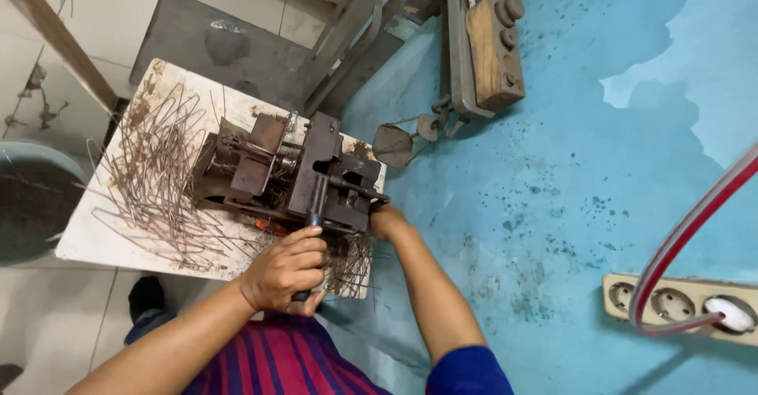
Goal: Operating a manual winding machine to wind wire onto a metal core
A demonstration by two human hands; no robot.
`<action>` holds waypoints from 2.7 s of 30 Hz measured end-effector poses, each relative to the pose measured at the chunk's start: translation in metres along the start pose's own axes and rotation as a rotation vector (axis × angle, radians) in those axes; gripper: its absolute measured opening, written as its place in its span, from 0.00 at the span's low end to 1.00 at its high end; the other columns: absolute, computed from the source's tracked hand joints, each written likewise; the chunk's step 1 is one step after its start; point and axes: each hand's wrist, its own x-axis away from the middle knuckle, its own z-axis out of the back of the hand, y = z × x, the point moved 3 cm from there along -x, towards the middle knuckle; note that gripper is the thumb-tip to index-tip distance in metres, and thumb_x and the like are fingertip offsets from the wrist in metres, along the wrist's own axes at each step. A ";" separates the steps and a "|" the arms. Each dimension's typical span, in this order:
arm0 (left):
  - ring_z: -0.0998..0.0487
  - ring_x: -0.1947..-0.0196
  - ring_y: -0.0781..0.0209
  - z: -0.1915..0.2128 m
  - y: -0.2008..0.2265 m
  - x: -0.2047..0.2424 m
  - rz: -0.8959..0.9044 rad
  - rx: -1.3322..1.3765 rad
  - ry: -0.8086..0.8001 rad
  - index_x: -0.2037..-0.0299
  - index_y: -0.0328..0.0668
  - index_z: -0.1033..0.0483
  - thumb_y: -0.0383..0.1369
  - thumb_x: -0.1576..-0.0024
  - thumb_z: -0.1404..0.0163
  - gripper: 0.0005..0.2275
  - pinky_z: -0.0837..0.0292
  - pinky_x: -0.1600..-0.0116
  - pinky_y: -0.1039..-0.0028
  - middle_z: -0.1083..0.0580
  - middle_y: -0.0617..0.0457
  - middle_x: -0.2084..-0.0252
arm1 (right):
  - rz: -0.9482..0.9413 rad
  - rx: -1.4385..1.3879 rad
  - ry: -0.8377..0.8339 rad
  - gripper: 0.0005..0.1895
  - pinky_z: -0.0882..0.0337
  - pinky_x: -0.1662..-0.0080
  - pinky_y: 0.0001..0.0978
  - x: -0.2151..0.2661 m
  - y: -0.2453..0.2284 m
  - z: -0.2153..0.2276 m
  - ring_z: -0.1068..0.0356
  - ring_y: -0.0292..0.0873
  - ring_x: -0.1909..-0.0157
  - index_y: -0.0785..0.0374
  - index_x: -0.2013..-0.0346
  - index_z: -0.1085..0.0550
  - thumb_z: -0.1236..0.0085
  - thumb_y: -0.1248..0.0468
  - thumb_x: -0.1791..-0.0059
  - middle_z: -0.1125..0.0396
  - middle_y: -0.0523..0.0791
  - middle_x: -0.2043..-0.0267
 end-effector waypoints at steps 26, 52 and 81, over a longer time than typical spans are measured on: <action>0.21 0.59 0.53 -0.001 -0.003 0.007 0.010 0.057 -0.011 0.80 0.49 0.32 0.46 0.44 0.55 0.16 0.32 0.37 0.54 0.28 0.55 0.71 | -0.020 -0.095 0.553 0.16 0.27 0.49 0.54 0.025 0.005 0.159 0.26 0.59 0.52 0.61 0.56 0.20 0.39 0.54 0.51 0.25 0.53 0.59; 0.22 0.57 0.50 0.000 0.002 0.007 0.014 0.022 -0.070 0.77 0.47 0.30 0.43 0.45 0.53 0.13 0.32 0.37 0.53 0.29 0.52 0.70 | 0.274 -0.076 0.905 0.16 0.28 0.48 0.44 0.185 0.006 0.259 0.26 0.54 0.53 0.61 0.53 0.23 0.37 0.53 0.48 0.27 0.49 0.59; 0.27 0.48 0.29 0.032 -0.187 -0.219 0.603 -0.093 -0.060 0.40 0.32 0.39 0.34 0.36 0.48 0.19 0.32 0.47 0.51 0.28 0.29 0.45 | -0.172 -0.463 0.200 0.11 0.34 0.48 0.44 0.240 -0.039 0.040 0.36 0.51 0.46 0.56 0.56 0.27 0.39 0.60 0.52 0.32 0.46 0.52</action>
